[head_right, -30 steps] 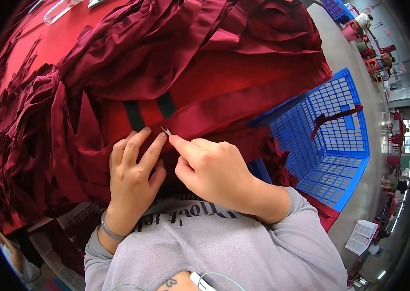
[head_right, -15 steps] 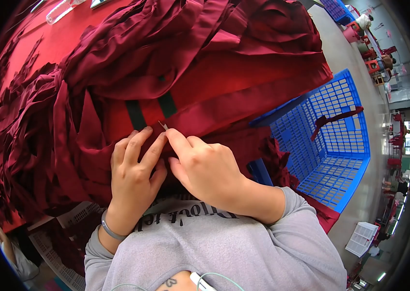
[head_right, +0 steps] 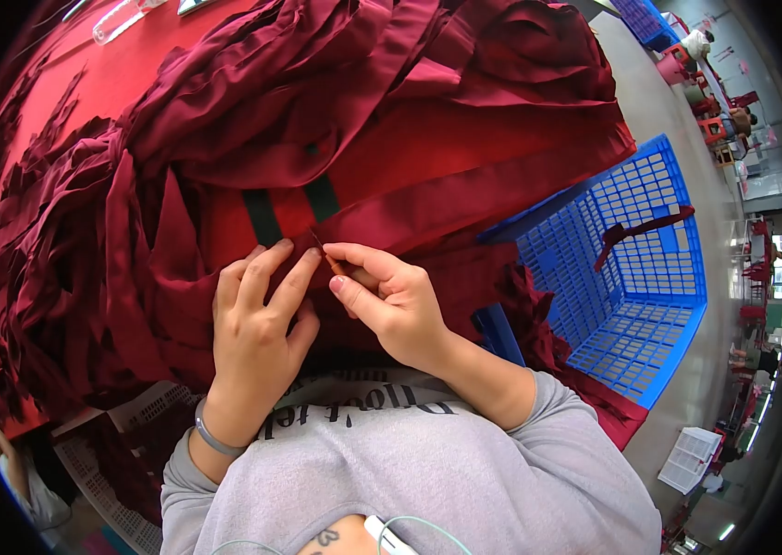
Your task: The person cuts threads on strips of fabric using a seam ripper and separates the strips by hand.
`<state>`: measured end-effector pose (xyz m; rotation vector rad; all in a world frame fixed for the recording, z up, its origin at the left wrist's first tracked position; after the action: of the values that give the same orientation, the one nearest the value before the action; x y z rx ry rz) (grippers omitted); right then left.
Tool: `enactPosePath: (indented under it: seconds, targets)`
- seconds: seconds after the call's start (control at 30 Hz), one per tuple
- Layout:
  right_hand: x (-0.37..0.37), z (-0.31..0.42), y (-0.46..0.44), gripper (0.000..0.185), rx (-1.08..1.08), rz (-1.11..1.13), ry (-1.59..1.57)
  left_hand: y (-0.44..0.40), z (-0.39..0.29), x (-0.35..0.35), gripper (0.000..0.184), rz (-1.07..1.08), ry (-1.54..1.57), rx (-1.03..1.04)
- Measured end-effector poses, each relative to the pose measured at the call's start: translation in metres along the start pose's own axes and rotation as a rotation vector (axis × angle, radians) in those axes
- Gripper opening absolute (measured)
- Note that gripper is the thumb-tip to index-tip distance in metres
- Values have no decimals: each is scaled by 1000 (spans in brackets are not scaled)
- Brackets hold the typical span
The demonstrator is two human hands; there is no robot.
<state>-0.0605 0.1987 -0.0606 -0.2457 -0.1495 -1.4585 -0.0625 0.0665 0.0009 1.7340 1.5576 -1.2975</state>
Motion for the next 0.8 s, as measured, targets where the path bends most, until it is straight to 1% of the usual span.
enactPosePath:
  seconds: [0.03,0.07,0.13,0.17,0.3,0.4,0.43,0.47,0.53,0.57,0.6,0.67,0.73,0.8]
  targets:
    - [2,1,-1,32,-10,3,-33,0,0,0,51,4,1,-2]
    - [-10,11,-1,32,-115,-168,88,0,0,-1,51,8,3,-4]
    - [-40,26,-13,33,-175,-241,-158,1,0,0,52,-3,-10,0]
    - [-44,35,-17,35,-191,-192,-108,1,0,1,52,-6,-17,7]
    - [-29,43,-10,35,26,71,203,2,-3,0,51,-16,-29,20]
    - [-34,71,-4,36,50,218,636,4,-1,-1,48,-35,0,21]
    - [-39,77,-3,33,37,295,745,4,1,0,47,-47,25,21]
    - [-42,89,-3,26,-10,355,898,5,3,0,46,-60,52,23]
    - [-50,112,-8,18,-23,172,1094,5,5,0,44,-67,76,24]
    - [-49,125,-11,15,-132,46,1109,5,6,0,43,-72,89,25]
    - [-47,125,-14,11,-95,-102,1002,5,5,0,43,-82,76,25]
    - [-13,120,-22,11,-386,-49,939,5,4,-1,41,-106,48,27]
    - [23,103,-33,9,-521,165,1115,6,2,-1,40,-117,45,33]
    - [36,80,-45,12,-472,248,1273,6,1,-2,40,-120,50,43]
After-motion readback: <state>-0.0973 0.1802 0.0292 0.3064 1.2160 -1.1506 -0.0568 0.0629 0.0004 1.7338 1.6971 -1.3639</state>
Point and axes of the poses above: each hand's wrist, its own y-axis away from the middle knuckle, its own x-axis out of the palm, z = x × y, the point moved 9 cm from there along -y, towards the middle knuckle, and after that the axes turned 11 degrees about -x, right-handed, at the moved point
